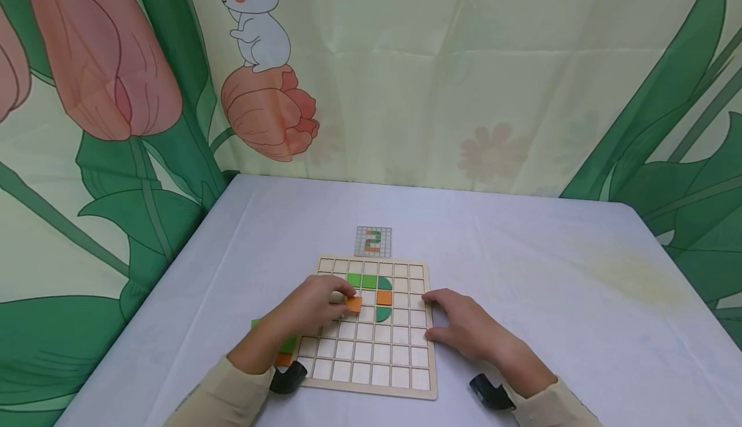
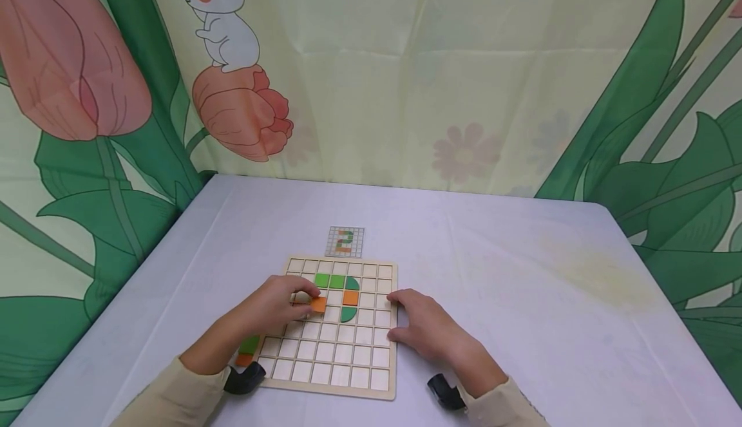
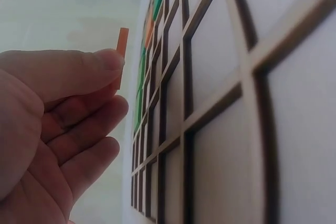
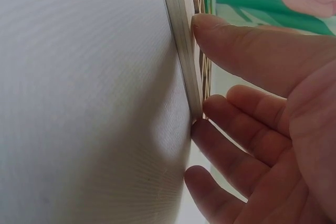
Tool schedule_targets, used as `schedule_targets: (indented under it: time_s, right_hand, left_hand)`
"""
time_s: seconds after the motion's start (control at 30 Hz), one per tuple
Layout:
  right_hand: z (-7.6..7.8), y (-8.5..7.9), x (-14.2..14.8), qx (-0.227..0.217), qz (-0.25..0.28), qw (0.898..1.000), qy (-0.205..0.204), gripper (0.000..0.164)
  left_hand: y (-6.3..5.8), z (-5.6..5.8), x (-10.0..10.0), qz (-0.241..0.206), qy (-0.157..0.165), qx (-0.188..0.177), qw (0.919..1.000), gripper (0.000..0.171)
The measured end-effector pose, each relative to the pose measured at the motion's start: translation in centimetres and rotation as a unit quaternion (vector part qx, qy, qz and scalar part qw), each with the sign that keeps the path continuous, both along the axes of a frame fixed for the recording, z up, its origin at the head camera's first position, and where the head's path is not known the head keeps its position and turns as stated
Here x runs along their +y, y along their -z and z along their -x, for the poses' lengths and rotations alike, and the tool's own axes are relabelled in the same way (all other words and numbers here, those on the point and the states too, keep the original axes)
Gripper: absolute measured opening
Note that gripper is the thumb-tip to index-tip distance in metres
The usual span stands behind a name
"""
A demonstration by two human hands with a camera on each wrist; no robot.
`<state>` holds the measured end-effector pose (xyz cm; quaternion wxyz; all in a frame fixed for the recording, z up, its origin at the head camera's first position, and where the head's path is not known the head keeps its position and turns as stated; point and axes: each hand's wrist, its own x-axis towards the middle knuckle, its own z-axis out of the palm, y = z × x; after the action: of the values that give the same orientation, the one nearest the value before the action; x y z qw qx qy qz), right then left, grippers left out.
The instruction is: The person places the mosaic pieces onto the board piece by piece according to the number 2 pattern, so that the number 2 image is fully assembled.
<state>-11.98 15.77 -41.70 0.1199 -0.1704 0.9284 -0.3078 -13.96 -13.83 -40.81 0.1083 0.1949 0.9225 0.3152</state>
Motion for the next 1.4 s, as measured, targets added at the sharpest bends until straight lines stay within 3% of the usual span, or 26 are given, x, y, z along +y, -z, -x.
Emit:
schedule_targets:
  time_s: [0.2,0.6,0.93,1.4]
  right_hand:
    - [-0.1,0.0,0.1,-0.001,0.001,1.000,0.002,0.056]
    - [-0.2,0.0,0.0,-0.003,0.001,1.000,0.005,0.056]
    - [-0.1,0.1,0.1,-0.004,0.003,1.000,0.003,0.057]
    - [0.0,0.2,0.1,0.003,0.005,1.000,0.000,0.056]
  left_hand:
    - [0.3,0.1,0.6,0.015,0.000,-0.015,0.9998,0.021]
    - [0.9,0.3,1.4,0.031,0.025,0.003,0.9992,0.019]
    - [0.8,0.2,1.6,0.025,0.044,0.025,0.9984,0.016]
    - [0.6,0.1,2.2,0.041,0.050,0.024,0.9976,0.017]
